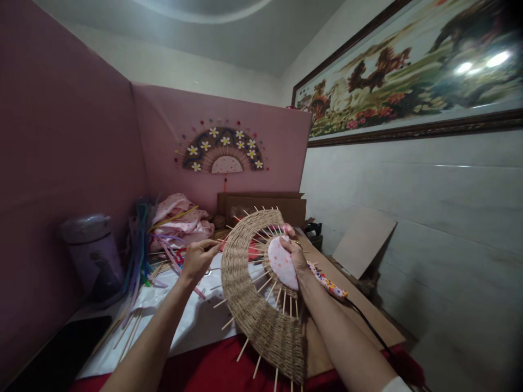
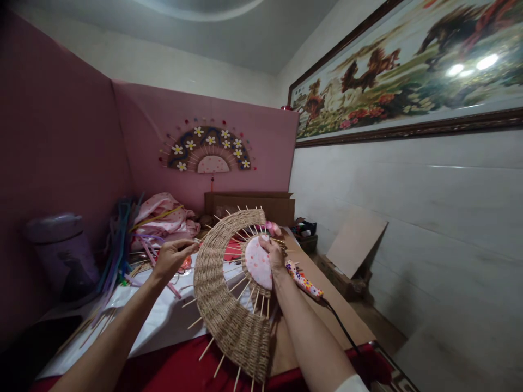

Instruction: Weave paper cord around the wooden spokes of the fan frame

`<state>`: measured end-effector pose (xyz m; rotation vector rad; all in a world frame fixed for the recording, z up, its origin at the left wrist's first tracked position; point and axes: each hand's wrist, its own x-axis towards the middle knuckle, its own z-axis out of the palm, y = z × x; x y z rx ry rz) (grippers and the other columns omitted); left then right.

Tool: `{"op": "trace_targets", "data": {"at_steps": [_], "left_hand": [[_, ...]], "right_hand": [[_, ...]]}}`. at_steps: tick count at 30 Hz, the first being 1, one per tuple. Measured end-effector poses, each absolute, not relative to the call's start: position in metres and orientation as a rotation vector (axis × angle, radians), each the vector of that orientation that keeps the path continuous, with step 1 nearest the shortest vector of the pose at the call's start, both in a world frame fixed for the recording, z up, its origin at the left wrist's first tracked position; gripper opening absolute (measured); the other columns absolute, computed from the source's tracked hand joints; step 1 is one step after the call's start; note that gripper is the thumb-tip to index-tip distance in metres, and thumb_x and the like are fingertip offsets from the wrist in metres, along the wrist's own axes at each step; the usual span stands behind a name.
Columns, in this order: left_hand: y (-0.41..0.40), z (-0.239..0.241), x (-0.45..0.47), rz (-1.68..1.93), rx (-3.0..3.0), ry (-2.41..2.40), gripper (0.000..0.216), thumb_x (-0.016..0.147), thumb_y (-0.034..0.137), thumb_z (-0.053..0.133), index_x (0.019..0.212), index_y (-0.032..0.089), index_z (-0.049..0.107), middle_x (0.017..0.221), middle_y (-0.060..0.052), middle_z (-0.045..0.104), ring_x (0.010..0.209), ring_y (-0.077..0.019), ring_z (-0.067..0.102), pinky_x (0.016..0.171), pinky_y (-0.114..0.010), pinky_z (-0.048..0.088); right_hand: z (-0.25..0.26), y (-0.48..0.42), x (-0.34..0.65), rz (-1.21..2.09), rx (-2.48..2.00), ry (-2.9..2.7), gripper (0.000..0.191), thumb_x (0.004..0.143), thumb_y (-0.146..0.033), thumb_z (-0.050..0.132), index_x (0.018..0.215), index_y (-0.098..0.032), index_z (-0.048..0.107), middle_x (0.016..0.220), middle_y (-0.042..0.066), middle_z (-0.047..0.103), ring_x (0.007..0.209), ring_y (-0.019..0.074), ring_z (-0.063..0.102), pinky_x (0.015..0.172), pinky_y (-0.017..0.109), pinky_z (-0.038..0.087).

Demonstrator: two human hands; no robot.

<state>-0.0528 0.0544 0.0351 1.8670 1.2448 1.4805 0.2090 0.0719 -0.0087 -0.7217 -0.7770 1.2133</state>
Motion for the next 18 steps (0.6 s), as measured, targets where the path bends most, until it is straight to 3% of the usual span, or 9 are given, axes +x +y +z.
{"op": "trace_targets", "data": {"at_steps": [4,8,13,18], "left_hand": [[0.05,0.041,-0.05,1.414,1.456,1.068,0.029,0.056,0.04,0.069,0.065,0.012,0.069,0.041,0.003,0.046,0.037,-0.006,0.034,0.038,-0.02,0.021],[0.047,0.04,-0.047,1.368,1.279,0.949,0.043,0.062,0.053,0.062,0.068,0.01,0.067,0.042,0.008,0.026,0.037,-0.0029,0.016,0.039,-0.021,0.006],[0.05,0.028,-0.041,1.328,1.316,0.884,0.053,0.066,0.064,0.052,0.065,0.012,0.062,0.047,0.009,0.018,0.039,-0.0037,0.012,0.041,-0.022,0.004],[0.052,0.023,-0.036,1.35,1.265,0.866,0.05,0.062,0.062,0.059,0.053,0.013,0.049,0.047,0.008,0.023,0.04,-0.0029,0.013,0.042,-0.021,0.005]], "right_hand": [[-0.009,0.071,0.208,1.223,-0.735,-0.791,0.028,0.057,-0.036,0.073,0.073,-0.019,0.057,0.058,-0.002,0.062,0.05,0.0144,0.056,0.051,0.027,0.046],[-0.008,0.069,0.207,1.246,-0.705,-0.783,0.025,0.06,-0.035,0.072,0.072,-0.02,0.056,0.058,-0.002,0.062,0.051,0.015,0.057,0.053,0.028,0.046],[-0.01,0.071,0.207,1.26,-0.692,-0.769,0.024,0.061,-0.034,0.071,0.071,-0.019,0.056,0.056,-0.001,0.062,0.056,0.0163,0.06,0.057,0.029,0.047],[-0.014,0.076,0.21,1.234,-0.697,-0.806,0.027,0.061,-0.038,0.07,0.072,-0.019,0.055,0.056,-0.002,0.062,0.053,0.0159,0.059,0.057,0.029,0.048]]}}
